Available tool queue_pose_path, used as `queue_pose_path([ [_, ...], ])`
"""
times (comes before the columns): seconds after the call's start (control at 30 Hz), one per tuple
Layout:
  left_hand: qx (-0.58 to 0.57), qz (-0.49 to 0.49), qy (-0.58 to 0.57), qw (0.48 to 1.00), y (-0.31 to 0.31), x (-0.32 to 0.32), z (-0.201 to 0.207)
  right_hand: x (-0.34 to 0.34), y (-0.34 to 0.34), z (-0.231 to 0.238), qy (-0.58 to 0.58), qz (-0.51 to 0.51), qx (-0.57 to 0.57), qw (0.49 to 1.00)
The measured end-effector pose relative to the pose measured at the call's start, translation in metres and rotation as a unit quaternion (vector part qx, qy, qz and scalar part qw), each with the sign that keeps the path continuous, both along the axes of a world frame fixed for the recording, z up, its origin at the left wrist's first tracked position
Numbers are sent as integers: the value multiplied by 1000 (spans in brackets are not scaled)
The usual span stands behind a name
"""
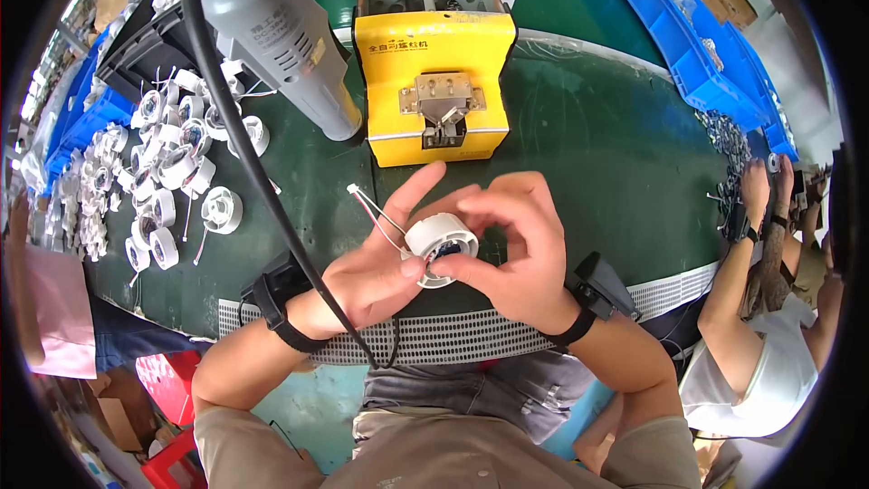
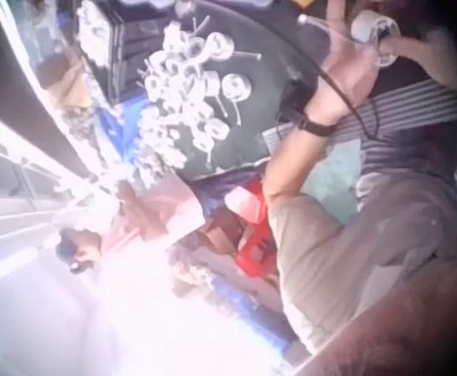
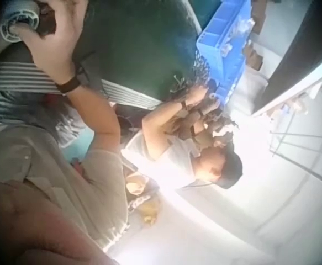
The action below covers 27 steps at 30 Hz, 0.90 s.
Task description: The person picks up a white plastic housing and a circuit board, fits the board into the housing by hand, and then uses a power tool to secure the components together. This process is repeated several times for additional housings and circuit boards.
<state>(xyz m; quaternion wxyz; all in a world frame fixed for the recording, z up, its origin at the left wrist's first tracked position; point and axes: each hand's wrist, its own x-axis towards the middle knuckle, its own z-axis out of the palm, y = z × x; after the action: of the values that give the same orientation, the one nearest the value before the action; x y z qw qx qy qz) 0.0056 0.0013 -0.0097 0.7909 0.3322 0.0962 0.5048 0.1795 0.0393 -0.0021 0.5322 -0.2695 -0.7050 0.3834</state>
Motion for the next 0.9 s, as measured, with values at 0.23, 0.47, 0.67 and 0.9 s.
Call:
queue_pose_path([
  [0.23, 16, 102, 209, 972, -5, -1, 3, 5, 6, -7, -39, 83, -63, 994],
  [0.47, 39, 118, 403, 907, 2, -12, 5, -4, 16, -3, -135, 30, 20, 990],
  [0.67, -15, 159, 350, 923, 12, -11, 8, -26, 34, 17, -123, -100, 210, 965],
  [0.9, -95, 111, 328, 933, 17, -13, -5, -109, 60, 36, -124, -47, 98, 986],
])
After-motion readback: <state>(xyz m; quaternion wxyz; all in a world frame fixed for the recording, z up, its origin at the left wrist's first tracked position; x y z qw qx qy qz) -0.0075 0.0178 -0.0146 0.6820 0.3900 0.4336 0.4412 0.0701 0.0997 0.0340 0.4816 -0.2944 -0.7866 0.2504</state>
